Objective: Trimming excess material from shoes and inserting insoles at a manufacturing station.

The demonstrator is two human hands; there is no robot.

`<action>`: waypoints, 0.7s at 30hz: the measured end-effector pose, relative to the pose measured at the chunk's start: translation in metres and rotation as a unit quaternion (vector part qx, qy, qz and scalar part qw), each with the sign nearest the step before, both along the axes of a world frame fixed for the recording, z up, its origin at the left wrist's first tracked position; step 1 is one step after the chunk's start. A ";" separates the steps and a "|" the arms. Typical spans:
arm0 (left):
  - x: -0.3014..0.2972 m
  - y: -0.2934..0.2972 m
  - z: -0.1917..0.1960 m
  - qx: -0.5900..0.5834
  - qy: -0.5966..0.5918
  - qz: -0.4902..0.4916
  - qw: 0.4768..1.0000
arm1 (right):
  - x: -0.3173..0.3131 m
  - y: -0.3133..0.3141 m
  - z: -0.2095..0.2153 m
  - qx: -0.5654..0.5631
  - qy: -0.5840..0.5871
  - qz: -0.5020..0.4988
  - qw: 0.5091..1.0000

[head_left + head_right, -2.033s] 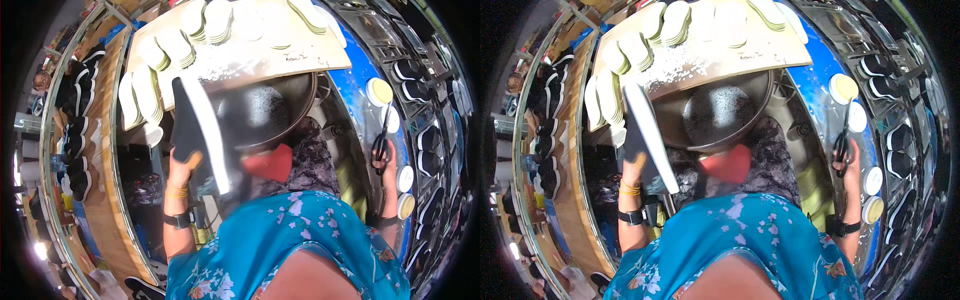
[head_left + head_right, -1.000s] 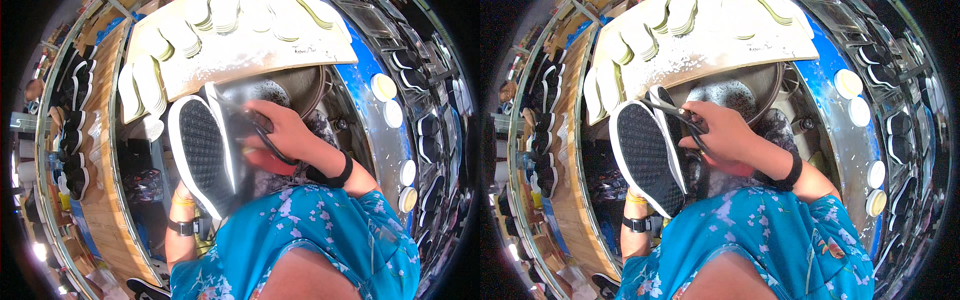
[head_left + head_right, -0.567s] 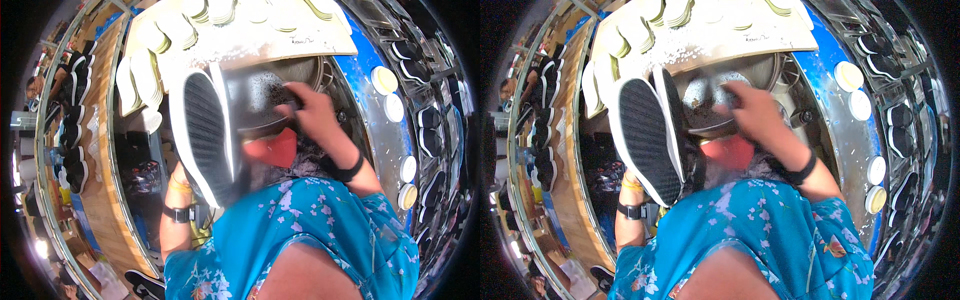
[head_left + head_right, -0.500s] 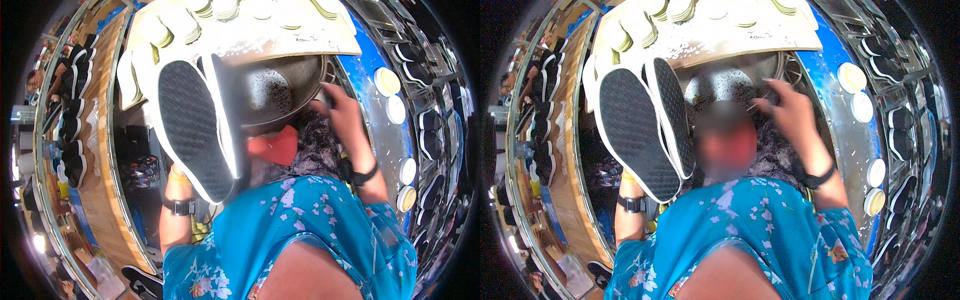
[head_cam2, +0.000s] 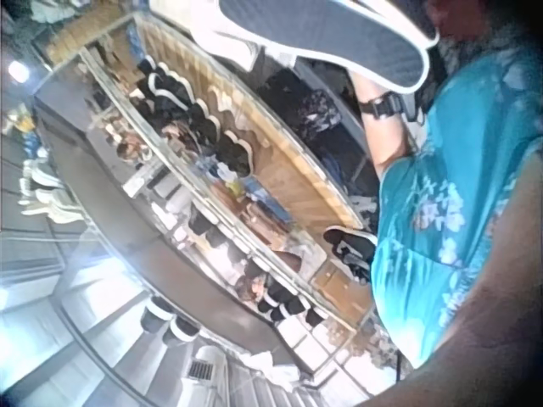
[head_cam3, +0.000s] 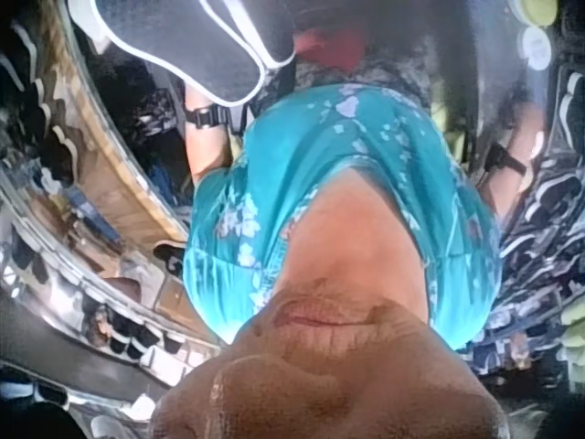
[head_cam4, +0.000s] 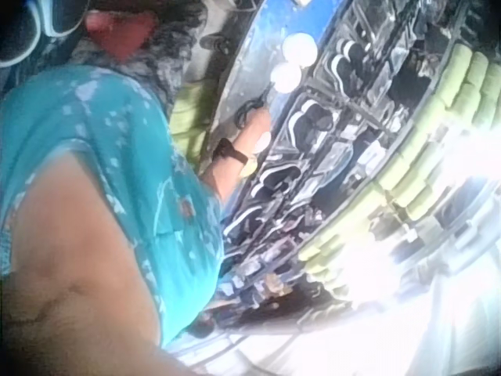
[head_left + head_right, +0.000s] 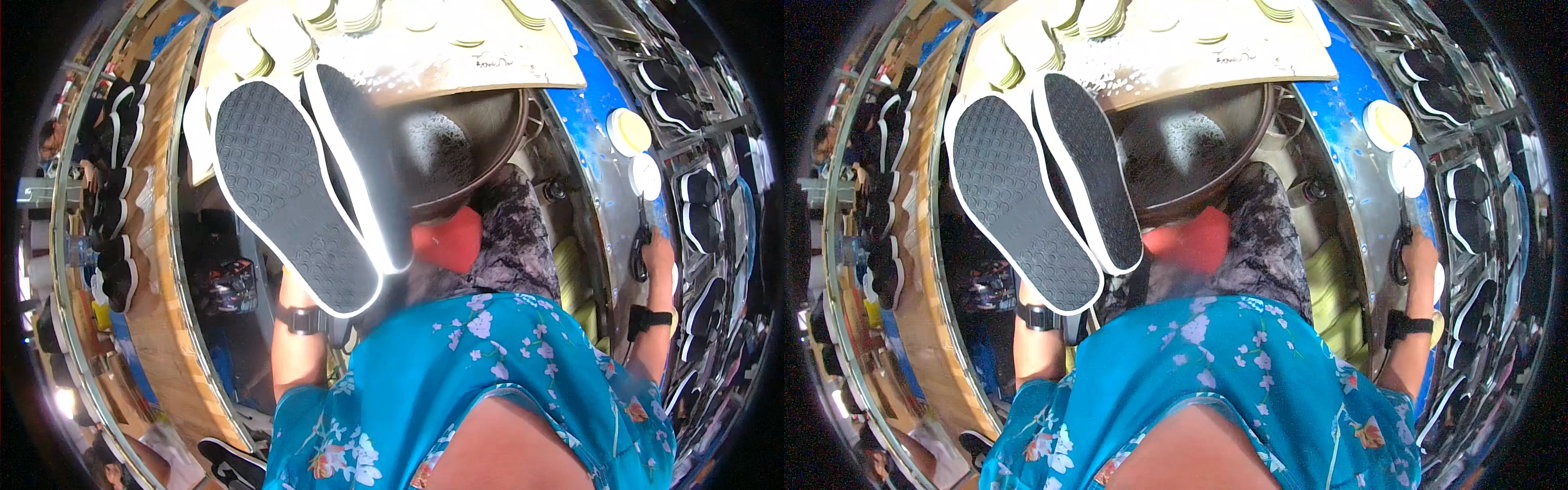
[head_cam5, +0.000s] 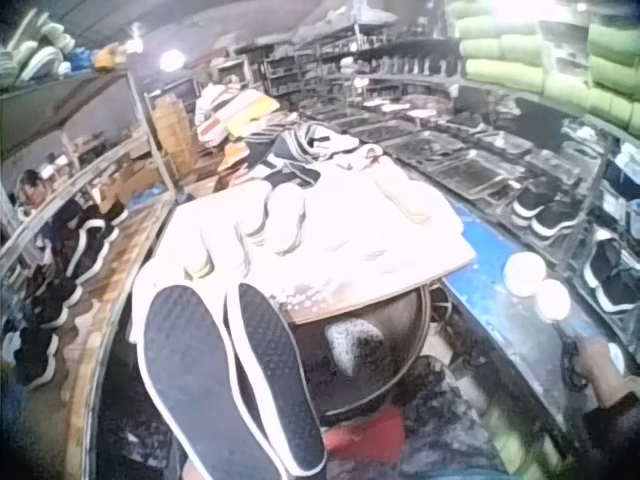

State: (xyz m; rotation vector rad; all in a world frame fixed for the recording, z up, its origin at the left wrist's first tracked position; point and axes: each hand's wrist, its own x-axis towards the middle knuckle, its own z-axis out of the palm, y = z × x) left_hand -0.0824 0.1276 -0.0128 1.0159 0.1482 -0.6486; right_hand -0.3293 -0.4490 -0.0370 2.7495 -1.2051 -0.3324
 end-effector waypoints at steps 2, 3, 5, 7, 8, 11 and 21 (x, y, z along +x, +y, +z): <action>0.003 -0.013 0.011 0.008 0.014 0.041 0.999 | 0.032 0.023 0.013 -0.004 0.045 -0.065 0.997; 0.008 -0.020 0.017 0.015 0.013 0.055 0.998 | 0.053 0.040 0.023 0.034 -0.029 -0.013 0.999; 0.022 -0.042 0.025 -0.057 -0.008 0.053 0.997 | 0.099 0.090 0.042 0.120 -0.161 0.092 0.975; 0.044 -0.065 0.030 0.218 -0.160 -0.010 0.963 | 0.145 0.149 0.058 0.258 -0.228 0.149 0.927; 0.051 -0.077 0.030 0.476 -0.332 -0.018 0.814 | 0.169 0.174 0.063 0.391 -0.308 0.264 0.827; 0.061 -0.107 0.030 0.582 -0.472 -0.084 0.657 | 0.219 0.246 0.062 0.402 -0.287 0.410 0.767; 0.142 -0.169 0.144 0.420 -0.417 -0.473 0.653 | 0.329 0.061 0.067 0.270 -0.329 0.417 0.803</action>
